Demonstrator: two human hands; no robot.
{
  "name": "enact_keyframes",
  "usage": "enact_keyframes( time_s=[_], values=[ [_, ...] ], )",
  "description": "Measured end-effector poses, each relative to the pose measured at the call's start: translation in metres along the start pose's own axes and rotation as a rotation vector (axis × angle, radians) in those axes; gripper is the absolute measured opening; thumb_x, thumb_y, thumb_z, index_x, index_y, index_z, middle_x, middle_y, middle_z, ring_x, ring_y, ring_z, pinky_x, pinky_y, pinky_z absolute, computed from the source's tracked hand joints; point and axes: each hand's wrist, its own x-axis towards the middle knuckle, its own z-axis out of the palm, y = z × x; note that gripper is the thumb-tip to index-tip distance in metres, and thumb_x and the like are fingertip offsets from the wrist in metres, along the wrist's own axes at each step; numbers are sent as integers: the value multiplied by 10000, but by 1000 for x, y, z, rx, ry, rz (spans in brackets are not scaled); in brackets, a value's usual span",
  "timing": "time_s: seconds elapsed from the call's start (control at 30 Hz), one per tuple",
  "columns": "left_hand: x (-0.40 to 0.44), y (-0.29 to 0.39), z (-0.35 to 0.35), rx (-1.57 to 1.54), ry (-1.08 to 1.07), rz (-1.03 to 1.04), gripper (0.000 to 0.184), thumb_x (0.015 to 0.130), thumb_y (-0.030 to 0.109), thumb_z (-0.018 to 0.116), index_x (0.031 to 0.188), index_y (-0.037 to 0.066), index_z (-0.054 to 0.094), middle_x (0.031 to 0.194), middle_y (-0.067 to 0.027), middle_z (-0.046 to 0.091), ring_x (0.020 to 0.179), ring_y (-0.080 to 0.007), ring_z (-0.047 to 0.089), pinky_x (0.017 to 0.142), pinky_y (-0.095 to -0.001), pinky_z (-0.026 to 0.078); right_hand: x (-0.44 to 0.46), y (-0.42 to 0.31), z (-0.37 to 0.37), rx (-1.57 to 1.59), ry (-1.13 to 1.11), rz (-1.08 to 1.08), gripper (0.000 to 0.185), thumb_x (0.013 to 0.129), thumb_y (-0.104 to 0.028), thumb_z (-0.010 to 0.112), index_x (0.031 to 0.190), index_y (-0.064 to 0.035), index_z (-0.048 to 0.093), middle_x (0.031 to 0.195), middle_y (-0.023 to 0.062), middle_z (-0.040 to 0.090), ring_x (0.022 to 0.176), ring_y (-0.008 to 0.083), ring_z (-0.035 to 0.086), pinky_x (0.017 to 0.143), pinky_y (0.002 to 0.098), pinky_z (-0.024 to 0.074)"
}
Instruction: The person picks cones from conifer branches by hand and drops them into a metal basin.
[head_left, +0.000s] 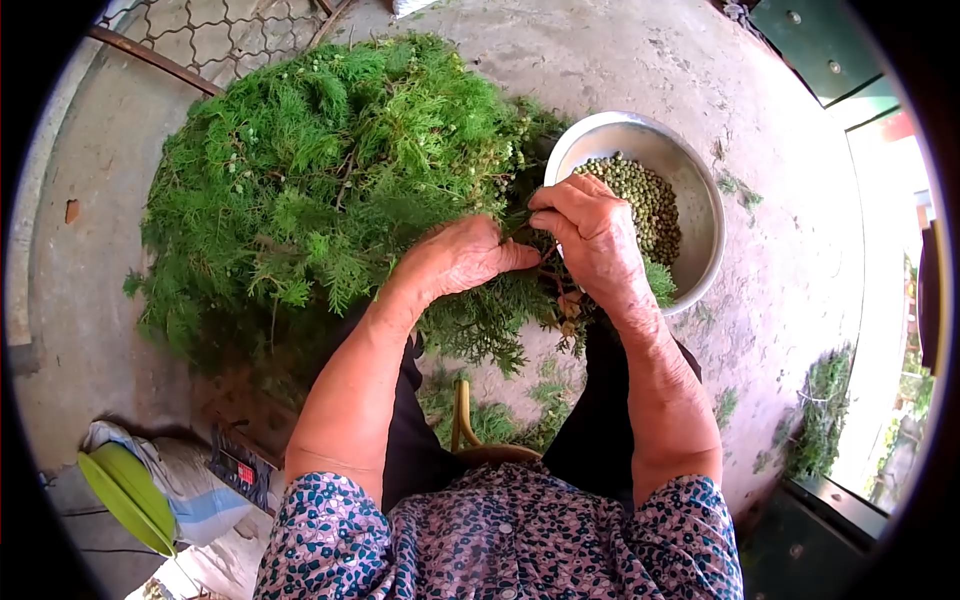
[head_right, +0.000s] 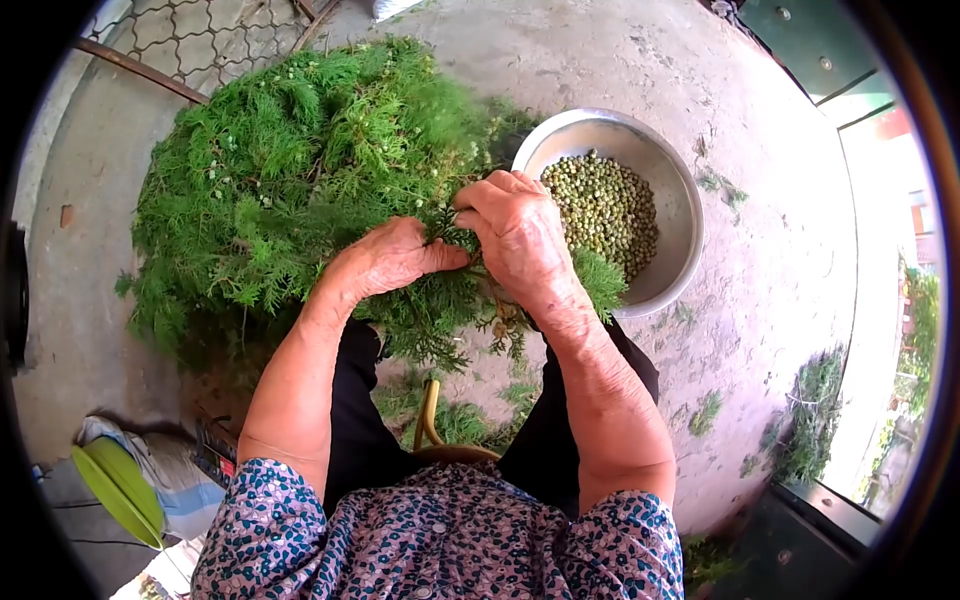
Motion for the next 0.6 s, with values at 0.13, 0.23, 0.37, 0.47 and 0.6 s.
enact_keyframes(
  time_s=[0.13, 0.23, 0.37, 0.47, 0.6],
  values=[
    [-1, -25, 19, 50, 182, 256, 547, 774, 471, 617, 566, -18, 488, 504, -118, 390, 470, -161, 367, 491, -331, 351, 7, -1, -6, -38, 356, 235, 83, 726, -7, 617, 809, -19, 615, 739, 106, 617, 694, 227, 604, 639, 318, 475],
    [-3, -34, 10, -140, 84, 205, 573, 773, 459, 630, 527, -19, 428, 506, -89, 357, 484, -136, 345, 489, -323, 336, 11, 33, -41, -56, 565, 394, 142, 749, 2, 593, 883, -30, 632, 745, 110, 631, 683, 207, 615, 641, 295, 487],
    [-15, -10, -12, -192, 131, -81, 629, 733, 490, 656, 489, -28, 398, 461, -72, 316, 474, -154, 306, 478, -355, 326, -3, 88, -63, -394, 606, 312, 258, 747, -56, 609, 1005, -47, 624, 871, 130, 645, 803, 198, 616, 761, 296, 470],
    [-8, -23, -9, -196, 118, -118, 657, 710, 535, 651, 495, -36, 408, 461, -84, 320, 472, -164, 306, 475, -363, 330, -3, 65, -63, -27, 377, 494, 228, 758, -85, 614, 979, -29, 627, 874, 128, 646, 809, 185, 609, 778, 287, 454],
    [-8, -18, -13, -151, 121, -141, 665, 700, 570, 641, 539, -45, 446, 473, -86, 388, 471, -173, 359, 492, -367, 357, -3, 40, -52, 361, 61, 482, 175, 782, -121, 600, 907, -6, 644, 781, 68, 638, 721, 115, 571, 703, 244, 442]
  ],
)
